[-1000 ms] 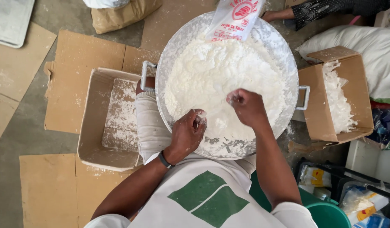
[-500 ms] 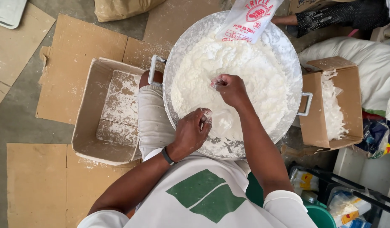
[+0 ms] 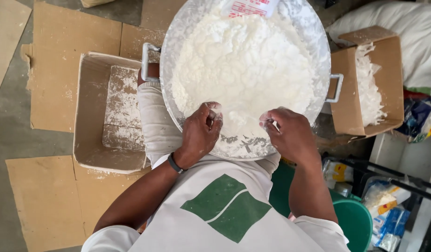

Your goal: The person scoops white powder from a large metal bowl into small plastic pouches using a small scoop. They hold the pouch open with one hand while filling it with the other, then place the filled pouch into a cardboard box.

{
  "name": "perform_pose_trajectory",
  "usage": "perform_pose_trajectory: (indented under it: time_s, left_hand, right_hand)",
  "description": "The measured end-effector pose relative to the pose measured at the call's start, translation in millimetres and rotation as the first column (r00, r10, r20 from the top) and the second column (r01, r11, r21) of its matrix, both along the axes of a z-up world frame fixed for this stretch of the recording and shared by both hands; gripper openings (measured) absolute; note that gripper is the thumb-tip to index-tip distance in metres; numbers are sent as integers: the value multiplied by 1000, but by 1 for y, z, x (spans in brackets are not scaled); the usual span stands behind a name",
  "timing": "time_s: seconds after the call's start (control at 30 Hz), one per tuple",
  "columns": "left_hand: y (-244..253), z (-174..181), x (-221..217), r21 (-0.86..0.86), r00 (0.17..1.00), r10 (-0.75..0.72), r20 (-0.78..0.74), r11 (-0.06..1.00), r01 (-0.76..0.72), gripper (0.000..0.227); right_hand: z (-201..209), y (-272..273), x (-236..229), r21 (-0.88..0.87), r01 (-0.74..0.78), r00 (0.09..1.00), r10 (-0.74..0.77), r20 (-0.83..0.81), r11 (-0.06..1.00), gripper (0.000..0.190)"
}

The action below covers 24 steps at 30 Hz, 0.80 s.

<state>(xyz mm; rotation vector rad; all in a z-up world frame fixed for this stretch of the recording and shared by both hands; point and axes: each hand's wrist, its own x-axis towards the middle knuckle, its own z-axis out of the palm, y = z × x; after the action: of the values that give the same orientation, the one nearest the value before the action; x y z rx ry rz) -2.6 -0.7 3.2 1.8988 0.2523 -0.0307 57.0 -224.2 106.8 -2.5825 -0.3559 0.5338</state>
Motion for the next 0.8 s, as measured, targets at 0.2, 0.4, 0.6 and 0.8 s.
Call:
perform_pose_trajectory:
  time_s: [0.2,0.4,0.6,0.8]
  left_hand:
    - [-2,-3,-1,15,999,1,34,1000,-1,23]
    - [0,3,1,17,1000,-6,10,1000,6,24]
    - [-1,-10,1,21,1000,-31,-2,999,31,27]
    - [-2,-15,0,24,999,-34,23,999,34,27]
  right_hand:
    - [-35,-2,22,157,200,979,-203,3,967,10]
    - [-149,10,84,38,226,969,-221,-113,973,16]
    - [-150,62,103,59,235,952,-218,-214,970,21]
    - [-141,37,98,278,258,947,-186,-262,925,18]
